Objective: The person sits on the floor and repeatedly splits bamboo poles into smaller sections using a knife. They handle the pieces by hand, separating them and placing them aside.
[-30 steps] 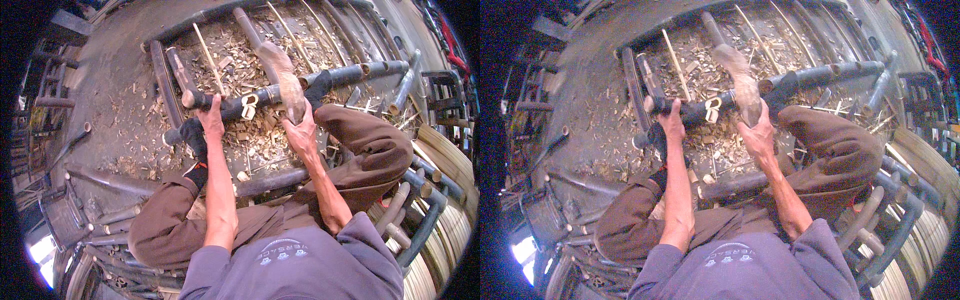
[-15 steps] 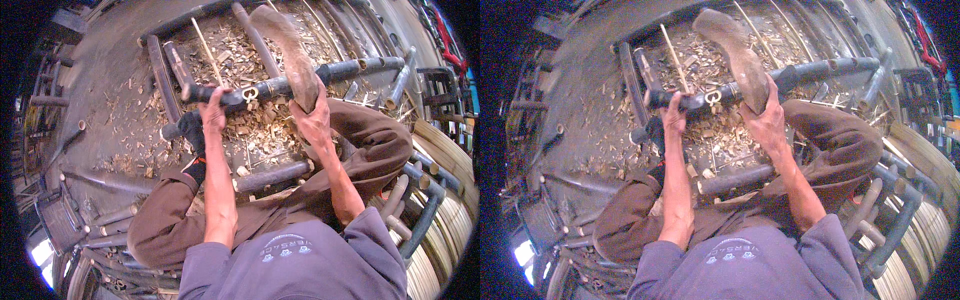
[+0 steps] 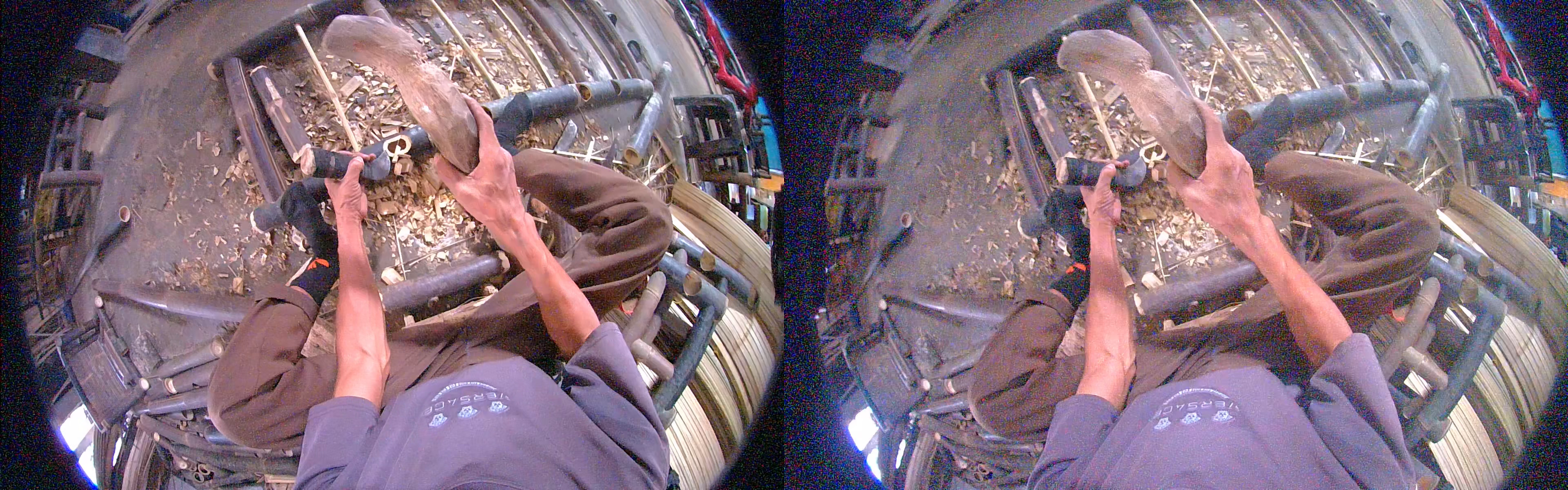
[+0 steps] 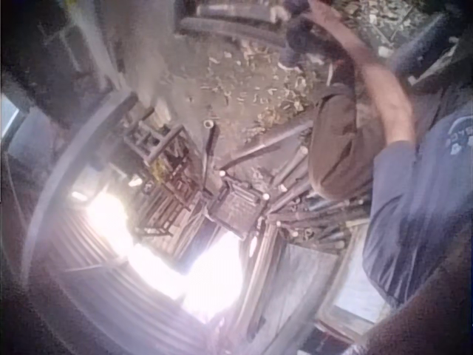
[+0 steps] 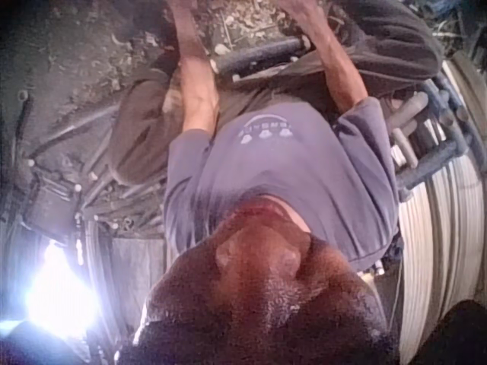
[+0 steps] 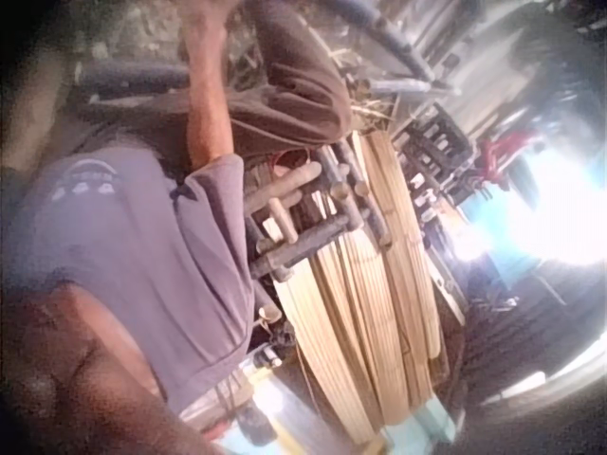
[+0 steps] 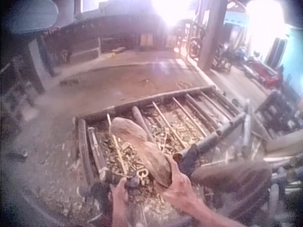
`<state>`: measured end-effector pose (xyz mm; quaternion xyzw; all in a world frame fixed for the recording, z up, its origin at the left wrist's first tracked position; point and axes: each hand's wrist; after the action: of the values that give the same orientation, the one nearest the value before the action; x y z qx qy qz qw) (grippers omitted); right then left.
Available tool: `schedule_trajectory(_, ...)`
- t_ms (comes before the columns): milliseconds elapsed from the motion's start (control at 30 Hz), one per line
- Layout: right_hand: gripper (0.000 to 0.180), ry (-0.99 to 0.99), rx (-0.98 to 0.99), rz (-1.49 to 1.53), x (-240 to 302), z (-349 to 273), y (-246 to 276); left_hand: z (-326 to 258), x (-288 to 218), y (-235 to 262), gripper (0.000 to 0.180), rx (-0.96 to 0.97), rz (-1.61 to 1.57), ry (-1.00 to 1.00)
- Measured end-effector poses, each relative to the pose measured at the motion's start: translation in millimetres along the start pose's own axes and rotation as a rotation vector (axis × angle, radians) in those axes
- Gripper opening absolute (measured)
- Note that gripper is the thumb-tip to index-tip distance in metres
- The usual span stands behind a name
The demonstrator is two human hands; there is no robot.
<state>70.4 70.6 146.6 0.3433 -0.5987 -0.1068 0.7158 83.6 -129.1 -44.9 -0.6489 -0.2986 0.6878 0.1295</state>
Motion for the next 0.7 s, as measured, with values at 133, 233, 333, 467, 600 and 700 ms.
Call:
schedule_trajectory(133,0.075,-0.011,0.056,0.02,15.8,8.2,-1.1,1.4,0.8,5.6,0.021,-0.021,0.019,0.002)
schedule_trajectory(233,0.073,0.038,0.074,0.005,24.8,17.1,-1.2,1.8,-5.4,-4.7,0.014,-0.029,0.063,0.031)
schedule_trajectory(333,0.073,0.134,0.084,-0.027,31.8,26.5,-1.3,1.7,-11.0,-13.8,0.011,-0.053,0.071,0.029)
schedule_trajectory(467,0.072,0.289,0.059,-0.072,44.9,42.2,-3.2,2.5,-21.5,-29.4,0.013,-0.167,0.052,0.069)
schedule_trajectory(600,0.073,0.404,0.082,-0.066,69.9,57.5,-2.2,3.6,-9.5,-15.8,0.019,-0.224,0.08,0.054)
schedule_trajectory(700,0.071,0.518,0.093,-0.046,69.5,74.2,-18.2,3.7,-0.1,-11.2,0.035,-0.26,0.086,0.06)
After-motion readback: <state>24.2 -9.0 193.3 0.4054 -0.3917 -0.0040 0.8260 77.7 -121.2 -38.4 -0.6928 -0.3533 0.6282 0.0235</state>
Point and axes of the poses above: each hand's wrist, its own z-axis towards the middle knuckle, its own y-axis out of the back of the hand, x = y × z, and after that the axes turned 14 degrees about x, right-handed
